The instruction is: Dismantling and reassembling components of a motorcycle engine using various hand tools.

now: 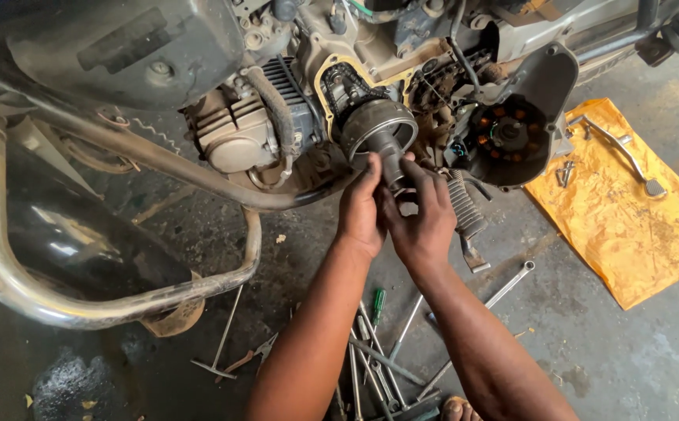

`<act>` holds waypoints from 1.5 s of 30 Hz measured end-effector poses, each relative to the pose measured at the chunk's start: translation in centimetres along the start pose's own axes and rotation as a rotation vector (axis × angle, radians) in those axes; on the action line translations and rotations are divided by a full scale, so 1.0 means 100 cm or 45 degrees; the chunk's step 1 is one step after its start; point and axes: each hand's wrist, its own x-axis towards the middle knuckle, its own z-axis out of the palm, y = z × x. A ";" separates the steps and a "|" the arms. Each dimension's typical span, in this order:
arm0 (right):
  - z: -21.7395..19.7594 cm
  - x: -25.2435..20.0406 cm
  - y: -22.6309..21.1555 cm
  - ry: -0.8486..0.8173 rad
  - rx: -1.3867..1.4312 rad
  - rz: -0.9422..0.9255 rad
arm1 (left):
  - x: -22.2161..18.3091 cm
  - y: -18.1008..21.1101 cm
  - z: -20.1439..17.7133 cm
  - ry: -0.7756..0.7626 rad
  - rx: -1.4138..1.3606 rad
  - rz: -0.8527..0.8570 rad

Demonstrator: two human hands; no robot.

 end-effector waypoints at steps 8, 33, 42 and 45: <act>-0.002 0.000 0.010 0.040 -0.192 -0.341 | 0.008 0.002 -0.004 0.445 0.149 -0.029; 0.015 0.022 0.025 -0.179 1.272 1.266 | 0.005 0.001 -0.014 -0.136 -0.141 -0.181; -0.013 0.014 0.009 -0.281 0.853 1.017 | 0.013 -0.003 -0.005 0.119 0.259 -0.141; -0.017 0.012 0.000 -0.166 0.242 0.261 | 0.012 -0.003 0.000 0.368 0.677 0.087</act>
